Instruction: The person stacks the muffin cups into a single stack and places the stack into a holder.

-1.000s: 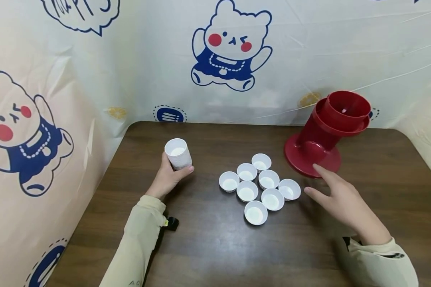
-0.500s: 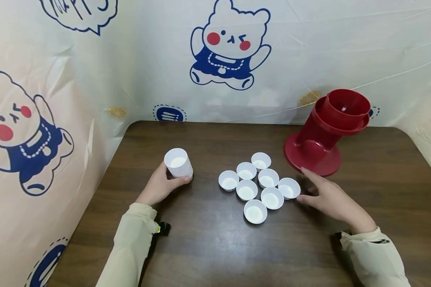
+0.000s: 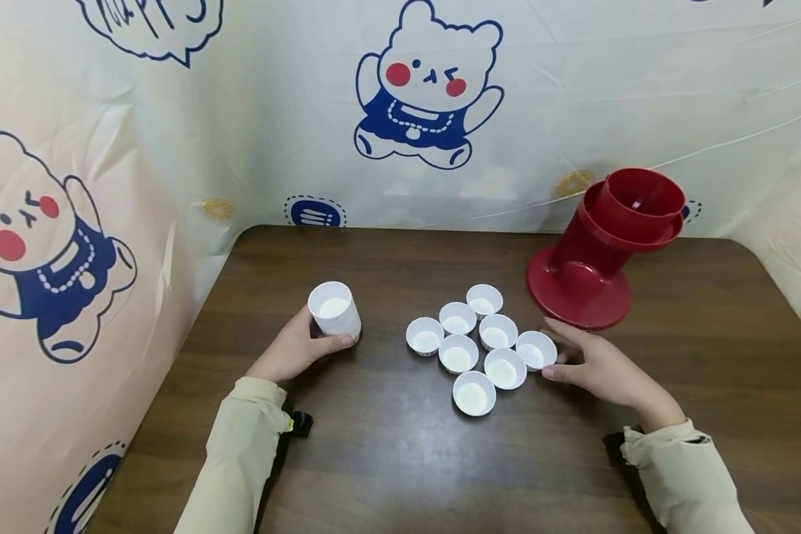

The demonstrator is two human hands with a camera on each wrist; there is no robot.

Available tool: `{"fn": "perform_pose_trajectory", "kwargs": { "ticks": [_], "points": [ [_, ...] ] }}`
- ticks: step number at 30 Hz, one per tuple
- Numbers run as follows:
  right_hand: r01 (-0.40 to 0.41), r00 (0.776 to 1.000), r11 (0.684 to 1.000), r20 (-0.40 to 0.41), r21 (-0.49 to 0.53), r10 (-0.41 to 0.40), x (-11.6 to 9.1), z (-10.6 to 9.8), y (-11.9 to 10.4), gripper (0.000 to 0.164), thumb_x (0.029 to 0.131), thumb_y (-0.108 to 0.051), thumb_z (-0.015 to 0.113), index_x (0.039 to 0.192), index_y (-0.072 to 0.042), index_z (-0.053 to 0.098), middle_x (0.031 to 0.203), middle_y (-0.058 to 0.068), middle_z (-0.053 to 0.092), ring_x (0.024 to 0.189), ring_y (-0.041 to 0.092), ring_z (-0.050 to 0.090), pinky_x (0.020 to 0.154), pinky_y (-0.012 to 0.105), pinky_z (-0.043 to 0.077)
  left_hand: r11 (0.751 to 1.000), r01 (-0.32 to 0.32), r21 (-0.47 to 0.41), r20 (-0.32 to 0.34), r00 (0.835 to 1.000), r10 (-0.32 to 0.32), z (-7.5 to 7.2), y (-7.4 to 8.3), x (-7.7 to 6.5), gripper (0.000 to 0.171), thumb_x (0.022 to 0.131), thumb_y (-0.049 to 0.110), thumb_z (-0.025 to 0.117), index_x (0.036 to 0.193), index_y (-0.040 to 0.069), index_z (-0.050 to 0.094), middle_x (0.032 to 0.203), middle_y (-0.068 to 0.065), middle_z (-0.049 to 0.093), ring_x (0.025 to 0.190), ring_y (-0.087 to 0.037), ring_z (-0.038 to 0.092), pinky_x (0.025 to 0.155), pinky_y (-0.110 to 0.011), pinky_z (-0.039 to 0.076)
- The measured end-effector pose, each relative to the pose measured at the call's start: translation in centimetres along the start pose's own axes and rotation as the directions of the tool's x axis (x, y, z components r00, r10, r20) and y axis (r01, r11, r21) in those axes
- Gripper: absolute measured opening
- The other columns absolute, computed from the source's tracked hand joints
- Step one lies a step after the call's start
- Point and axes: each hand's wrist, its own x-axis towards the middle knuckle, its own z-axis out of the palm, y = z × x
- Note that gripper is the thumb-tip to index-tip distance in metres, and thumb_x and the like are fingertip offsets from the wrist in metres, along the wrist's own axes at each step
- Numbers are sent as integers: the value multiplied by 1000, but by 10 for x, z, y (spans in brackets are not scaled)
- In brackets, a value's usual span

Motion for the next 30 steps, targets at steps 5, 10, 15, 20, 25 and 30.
{"fn": "perform_pose_trajectory", "kwargs": {
  "ticks": [5, 10, 15, 20, 25, 30],
  "points": [
    [-30, 999, 992, 39, 125, 25, 1, 3, 7, 81, 88, -20, 80, 153, 3, 37, 132, 24, 60, 81, 15, 62, 71, 26, 49, 1000, 3, -12, 7, 1000, -3, 0, 0, -1, 82, 84, 29, 85, 147, 4, 39, 132, -17, 57, 121, -32, 52, 106, -50, 36],
    [-11, 1000, 994, 29, 106, 7, 3, 7, 11, 81, 87, -18, 81, 152, 2, 38, 126, 21, 62, 77, 15, 63, 69, 27, 50, 1000, -2, -17, 11, 1000, 2, 0, 0, 0, 82, 83, 28, 85, 147, 4, 38, 133, -17, 56, 122, -33, 52, 106, -50, 37],
    [-1, 1000, 998, 15, 65, 0, 4, 10, 10, 81, 85, -18, 83, 152, 1, 40, 125, 19, 62, 75, 15, 64, 71, 27, 51, 1000, -10, -27, 12, 1000, 10, 0, 0, 0, 82, 84, 27, 85, 147, 4, 39, 133, -17, 56, 122, -33, 53, 106, -50, 37],
    [-2, 1000, 1000, -2, 28, 2, 5, 10, 7, 77, 86, -23, 83, 150, -1, 44, 132, 17, 61, 100, 25, 66, 84, 37, 53, 999, -6, -35, 12, 1000, 6, -1, -1, -1, 81, 84, 27, 85, 147, 3, 39, 131, -17, 57, 120, -32, 53, 105, -49, 38],
    [-44, 999, 997, -6, 69, 44, 5, 9, 6, 72, 87, -25, 81, 148, -3, 48, 137, 16, 59, 122, 32, 57, 96, 48, 47, 999, -5, -43, 17, 1000, 6, -1, -2, -1, 83, 84, 27, 84, 148, 3, 37, 133, -18, 56, 121, -33, 53, 105, -50, 38],
    [-69, 998, 991, 2, 111, 69, 3, 6, 4, 72, 88, -24, 80, 148, -2, 47, 133, 16, 61, 115, 30, 59, 89, 39, 51, 999, -4, -42, 8, 1000, 5, 1, -3, 0, 83, 84, 27, 85, 149, 5, 38, 136, -18, 54, 124, -34, 51, 107, -52, 36]
  ]
}}
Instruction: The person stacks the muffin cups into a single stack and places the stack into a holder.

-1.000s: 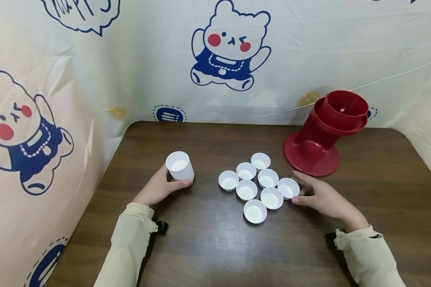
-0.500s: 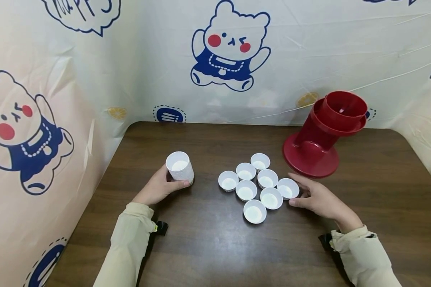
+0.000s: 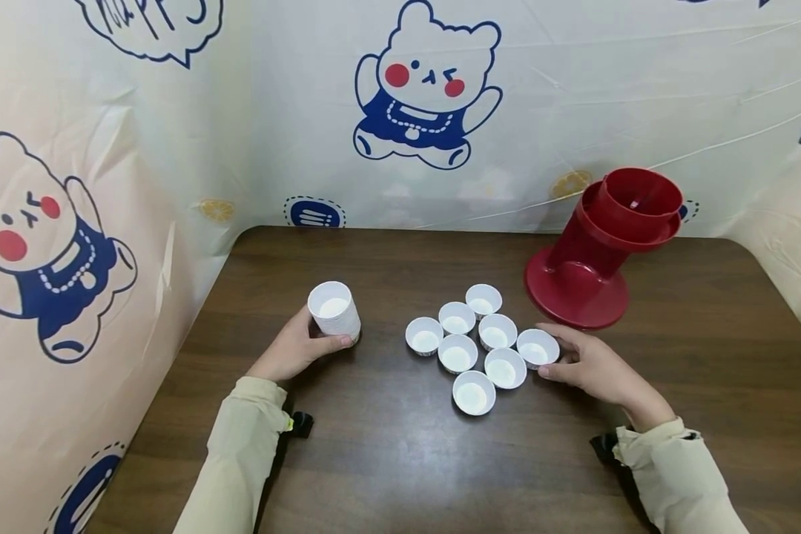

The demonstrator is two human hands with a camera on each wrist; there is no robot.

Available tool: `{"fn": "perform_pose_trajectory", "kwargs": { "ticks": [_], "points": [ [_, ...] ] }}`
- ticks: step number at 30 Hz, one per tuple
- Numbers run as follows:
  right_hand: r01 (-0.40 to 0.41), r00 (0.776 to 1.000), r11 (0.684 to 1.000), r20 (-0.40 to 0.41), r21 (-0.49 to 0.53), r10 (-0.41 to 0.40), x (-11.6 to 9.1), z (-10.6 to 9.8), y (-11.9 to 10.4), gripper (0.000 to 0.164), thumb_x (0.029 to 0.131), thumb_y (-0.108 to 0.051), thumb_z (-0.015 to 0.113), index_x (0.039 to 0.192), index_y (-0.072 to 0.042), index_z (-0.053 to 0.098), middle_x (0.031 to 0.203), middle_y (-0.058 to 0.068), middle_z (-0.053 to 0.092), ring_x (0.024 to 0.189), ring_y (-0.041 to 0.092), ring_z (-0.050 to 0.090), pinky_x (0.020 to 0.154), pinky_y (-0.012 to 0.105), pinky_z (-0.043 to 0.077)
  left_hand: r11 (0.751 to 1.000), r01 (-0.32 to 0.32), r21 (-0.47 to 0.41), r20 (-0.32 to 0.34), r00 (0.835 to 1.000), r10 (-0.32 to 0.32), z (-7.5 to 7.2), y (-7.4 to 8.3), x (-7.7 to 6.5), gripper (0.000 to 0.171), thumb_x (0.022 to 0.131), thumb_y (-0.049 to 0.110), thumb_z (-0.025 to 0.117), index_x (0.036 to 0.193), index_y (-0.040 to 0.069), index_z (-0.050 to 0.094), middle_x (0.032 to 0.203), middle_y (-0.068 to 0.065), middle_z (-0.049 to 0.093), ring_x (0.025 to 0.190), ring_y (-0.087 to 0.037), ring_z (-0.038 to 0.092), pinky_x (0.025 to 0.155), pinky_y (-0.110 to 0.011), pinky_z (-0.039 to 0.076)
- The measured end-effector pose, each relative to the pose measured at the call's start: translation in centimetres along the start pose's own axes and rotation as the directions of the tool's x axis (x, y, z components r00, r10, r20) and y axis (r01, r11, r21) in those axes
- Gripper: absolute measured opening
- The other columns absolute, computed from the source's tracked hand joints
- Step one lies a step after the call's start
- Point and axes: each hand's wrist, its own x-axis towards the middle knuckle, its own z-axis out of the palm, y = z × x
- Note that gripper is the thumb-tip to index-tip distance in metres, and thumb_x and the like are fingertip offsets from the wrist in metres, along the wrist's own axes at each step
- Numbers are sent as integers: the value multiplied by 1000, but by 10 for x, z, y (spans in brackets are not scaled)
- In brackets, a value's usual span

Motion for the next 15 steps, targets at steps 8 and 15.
{"fn": "perform_pose_trajectory", "kwargs": {
  "ticks": [8, 15],
  "points": [
    [-42, 996, 995, -75, 87, 48, -7, -9, -4, 69, 91, -12, 76, 148, 6, 42, 115, 22, 67, 88, 19, 65, 70, 28, 56, 999, -3, -48, -71, 998, -1, 12, -1, 2, 83, 85, 30, 84, 150, 8, 37, 141, -16, 51, 127, -34, 49, 108, -54, 36],
    [-86, 986, 996, -144, -31, 80, -12, -17, -13, 72, 91, -22, 77, 150, 0, 42, 122, 22, 62, 102, 31, 62, 77, 29, 54, 994, -32, -104, -208, 978, 10, 28, 2, 7, 75, 85, 23, 83, 145, 8, 40, 134, -15, 53, 120, -31, 52, 103, -47, 42]
  ]
}}
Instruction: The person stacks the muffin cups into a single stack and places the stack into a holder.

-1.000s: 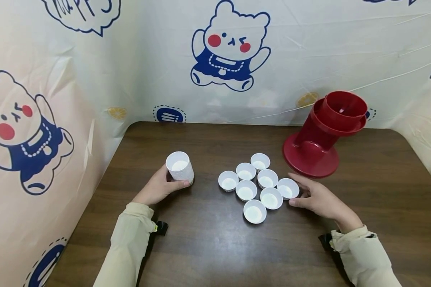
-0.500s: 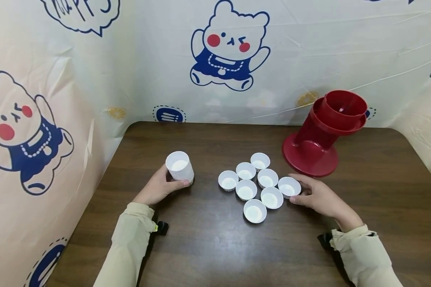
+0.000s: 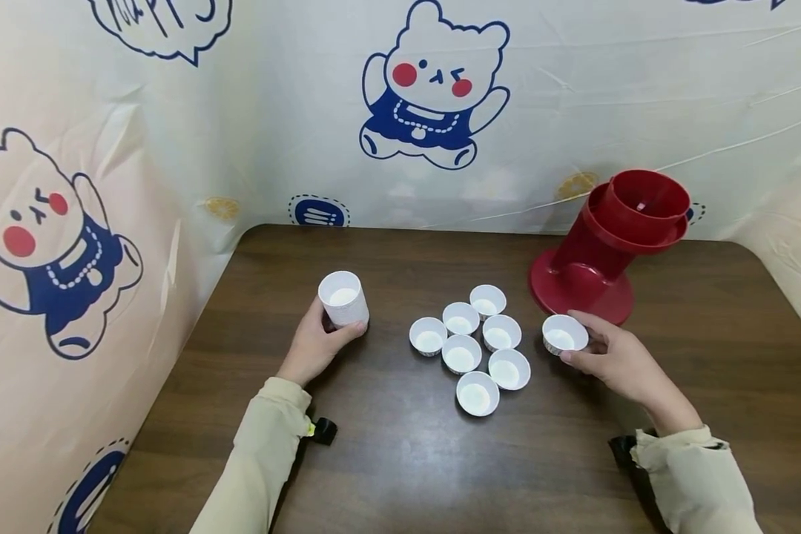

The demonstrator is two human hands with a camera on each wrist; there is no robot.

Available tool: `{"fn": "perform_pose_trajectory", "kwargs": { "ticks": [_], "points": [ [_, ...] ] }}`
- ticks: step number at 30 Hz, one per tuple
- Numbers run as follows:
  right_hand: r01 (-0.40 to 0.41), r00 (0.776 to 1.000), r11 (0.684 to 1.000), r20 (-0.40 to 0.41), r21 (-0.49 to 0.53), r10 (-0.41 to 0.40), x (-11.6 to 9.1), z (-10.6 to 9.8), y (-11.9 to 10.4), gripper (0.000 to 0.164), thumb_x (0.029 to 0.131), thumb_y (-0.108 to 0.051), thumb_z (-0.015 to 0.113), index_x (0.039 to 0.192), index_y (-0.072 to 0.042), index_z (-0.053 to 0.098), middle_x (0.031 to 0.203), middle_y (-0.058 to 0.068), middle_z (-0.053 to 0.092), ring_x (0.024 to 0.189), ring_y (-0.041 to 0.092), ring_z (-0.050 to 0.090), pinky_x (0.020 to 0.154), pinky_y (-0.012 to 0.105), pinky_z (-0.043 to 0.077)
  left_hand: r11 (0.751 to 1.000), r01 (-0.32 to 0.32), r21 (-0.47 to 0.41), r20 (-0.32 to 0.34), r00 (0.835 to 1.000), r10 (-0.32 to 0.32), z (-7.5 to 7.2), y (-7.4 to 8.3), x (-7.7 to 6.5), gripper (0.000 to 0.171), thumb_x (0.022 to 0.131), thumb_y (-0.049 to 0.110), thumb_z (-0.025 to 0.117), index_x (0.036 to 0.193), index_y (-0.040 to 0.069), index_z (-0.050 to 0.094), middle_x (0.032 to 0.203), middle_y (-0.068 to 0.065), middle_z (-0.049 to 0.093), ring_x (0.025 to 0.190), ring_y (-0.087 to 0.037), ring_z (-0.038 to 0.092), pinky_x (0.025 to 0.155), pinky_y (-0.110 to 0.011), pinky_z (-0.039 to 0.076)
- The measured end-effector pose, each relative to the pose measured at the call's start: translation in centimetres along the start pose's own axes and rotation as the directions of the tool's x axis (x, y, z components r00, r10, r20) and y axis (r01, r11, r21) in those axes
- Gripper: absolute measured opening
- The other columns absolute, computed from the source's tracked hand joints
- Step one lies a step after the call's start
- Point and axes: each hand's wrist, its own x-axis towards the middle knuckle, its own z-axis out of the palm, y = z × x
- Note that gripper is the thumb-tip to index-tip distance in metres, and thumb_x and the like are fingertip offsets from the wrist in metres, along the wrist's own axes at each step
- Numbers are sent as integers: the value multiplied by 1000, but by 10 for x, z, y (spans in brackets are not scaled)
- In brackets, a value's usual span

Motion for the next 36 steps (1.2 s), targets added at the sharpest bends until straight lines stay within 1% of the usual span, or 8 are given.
{"fn": "perform_pose_trajectory", "kwargs": {
  "ticks": [5, 9, 13, 17, 21, 25, 30, 36],
  "points": [
    [16, 999, 1000, -40, -22, -17, -7, -6, -12, 70, 92, -22, 77, 150, -3, 43, 121, 21, 60, 100, 31, 61, 75, 29, 53, 999, 10, -51, -69, 997, -14, 8, 1, -1, 76, 86, 22, 83, 147, 9, 39, 135, -14, 52, 121, -30, 52, 103, -46, 42],
    [13, 999, 1000, -52, 7, -13, -12, -12, -20, 73, 92, -23, 76, 153, -5, 41, 123, 22, 59, 101, 31, 59, 73, 26, 53, 996, 25, -91, -118, 992, -36, 13, 1, -2, 74, 86, 20, 82, 146, 8, 40, 134, -15, 52, 121, -29, 51, 102, -44, 42],
    [22, 999, 999, -47, 46, -20, -13, -12, -24, 72, 93, -24, 76, 154, -9, 41, 125, 20, 59, 101, 26, 60, 75, 25, 54, 994, 14, -110, -150, 988, -31, 17, -2, -1, 71, 86, 17, 82, 143, 7, 41, 132, -15, 53, 120, -28, 52, 101, -43, 42],
    [63, 998, 994, -35, 85, -60, -8, -6, -32, 69, 93, -22, 75, 153, -12, 43, 125, 16, 60, 99, 20, 62, 77, 24, 53, 992, 13, -123, -153, 988, -32, 17, -5, -1, 71, 87, 19, 82, 143, 7, 41, 133, -15, 52, 120, -28, 51, 102, -43, 41],
    [150, 989, 979, -30, 135, -148, 1, 1, -49, 65, 93, -14, 75, 151, -10, 46, 122, 15, 61, 97, 19, 64, 79, 23, 54, 992, 25, -126, -143, 989, -43, 16, -5, 0, 72, 87, 21, 82, 145, 8, 40, 134, -15, 52, 121, -28, 51, 103, -44, 40],
    [222, 975, 961, -20, 162, -222, 11, 8, -69, 64, 92, -10, 75, 149, -7, 47, 122, 15, 63, 96, 18, 65, 80, 22, 54, 995, 25, -98, -139, 990, -38, 15, -2, 2, 72, 86, 22, 82, 144, 8, 41, 134, -14, 52, 121, -29, 51, 103, -45, 41],
    [239, 969, 956, 23, 171, -247, 23, 18, -93, 65, 91, -12, 76, 149, -8, 48, 119, 13, 65, 96, 22, 65, 80, 24, 54, 997, 31, -73, -127, 991, -40, 14, 2, 3, 72, 86, 22, 82, 143, 7, 41, 133, -15, 53, 121, -29, 52, 104, -46, 42],
    [238, 965, 956, 71, 173, -253, 37, 33, -119, 66, 90, -17, 78, 149, -13, 49, 117, 9, 66, 97, 25, 63, 80, 29, 54, 997, 43, -65, -119, 992, -50, 12, 6, 2, 73, 86, 22, 82, 144, 7, 40, 134, -15, 53, 121, -30, 51, 104, -46, 42]
  ]
}}
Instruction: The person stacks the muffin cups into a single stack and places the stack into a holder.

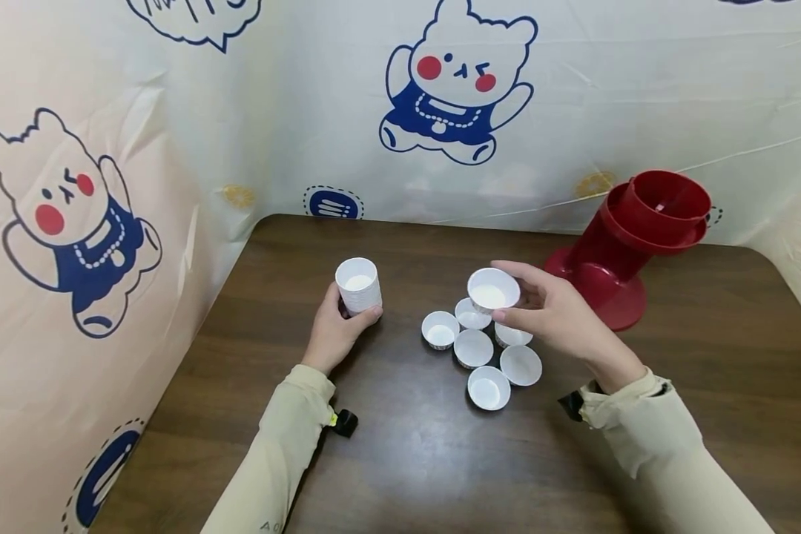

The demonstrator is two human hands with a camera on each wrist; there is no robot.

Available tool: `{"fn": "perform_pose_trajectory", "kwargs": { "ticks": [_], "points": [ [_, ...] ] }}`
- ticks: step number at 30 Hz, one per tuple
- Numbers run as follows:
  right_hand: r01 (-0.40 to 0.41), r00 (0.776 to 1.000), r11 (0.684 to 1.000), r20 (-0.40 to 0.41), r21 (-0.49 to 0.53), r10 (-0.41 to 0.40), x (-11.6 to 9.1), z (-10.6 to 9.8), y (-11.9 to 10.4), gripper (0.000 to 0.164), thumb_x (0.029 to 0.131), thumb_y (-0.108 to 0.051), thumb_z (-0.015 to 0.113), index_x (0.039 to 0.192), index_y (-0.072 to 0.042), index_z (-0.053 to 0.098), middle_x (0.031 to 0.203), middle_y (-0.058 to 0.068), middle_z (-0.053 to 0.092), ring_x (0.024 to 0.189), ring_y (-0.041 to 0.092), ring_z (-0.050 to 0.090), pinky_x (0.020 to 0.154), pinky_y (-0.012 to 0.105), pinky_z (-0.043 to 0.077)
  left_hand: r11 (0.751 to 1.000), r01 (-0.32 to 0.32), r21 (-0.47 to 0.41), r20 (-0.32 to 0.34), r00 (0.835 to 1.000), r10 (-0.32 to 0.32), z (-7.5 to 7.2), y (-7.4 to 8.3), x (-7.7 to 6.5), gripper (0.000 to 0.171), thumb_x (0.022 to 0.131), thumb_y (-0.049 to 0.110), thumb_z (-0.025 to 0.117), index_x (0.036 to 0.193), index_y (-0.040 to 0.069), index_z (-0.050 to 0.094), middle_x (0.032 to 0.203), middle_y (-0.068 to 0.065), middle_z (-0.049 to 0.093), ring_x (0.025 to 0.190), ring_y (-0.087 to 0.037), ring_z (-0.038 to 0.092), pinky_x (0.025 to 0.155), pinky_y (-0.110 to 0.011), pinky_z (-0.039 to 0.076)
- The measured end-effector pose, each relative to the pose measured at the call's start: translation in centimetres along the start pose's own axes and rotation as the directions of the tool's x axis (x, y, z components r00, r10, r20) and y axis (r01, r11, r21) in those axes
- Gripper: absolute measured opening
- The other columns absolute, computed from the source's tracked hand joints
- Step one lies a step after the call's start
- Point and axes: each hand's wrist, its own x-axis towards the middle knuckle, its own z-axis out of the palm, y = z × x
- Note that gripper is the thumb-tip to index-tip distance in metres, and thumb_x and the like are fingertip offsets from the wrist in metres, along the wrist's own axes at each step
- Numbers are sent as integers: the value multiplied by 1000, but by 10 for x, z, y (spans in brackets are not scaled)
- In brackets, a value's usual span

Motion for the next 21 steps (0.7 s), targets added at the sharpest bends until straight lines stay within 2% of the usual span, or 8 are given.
{"fn": "perform_pose_trajectory", "kwargs": {
  "ticks": [7, 14, 21],
  "points": [
    [26, 1000, 1000, 11, -13, -26, 25, 14, -24, 66, 89, -19, 79, 149, -14, 50, 121, 7, 64, 99, 25, 60, 84, 38, 51, 998, 26, 55, 9, 1000, -27, -5, 3, 1, 75, 86, 26, 82, 145, 8, 40, 135, -14, 53, 123, -31, 51, 107, -47, 39],
    [25, 998, 987, 45, 160, -33, 49, 31, -38, 64, 89, -8, 77, 147, -8, 51, 118, 14, 65, 97, 28, 64, 80, 37, 57, 995, 33, 93, 21, 999, -35, -8, 6, 1, 76, 84, 25, 84, 144, 6, 42, 135, -16, 54, 123, -33, 51, 106, -50, 39],
    [-5, 997, 974, 77, 228, -13, 69, 47, -45, 63, 88, -8, 77, 146, -9, 51, 122, 16, 64, 103, 27, 66, 79, 42, 59, 992, 44, 116, 12, 999, -46, -8, 9, 1, 74, 85, 27, 83, 143, 6, 42, 134, -16, 55, 123, -33, 52, 106, -50, 40]
  ]
}}
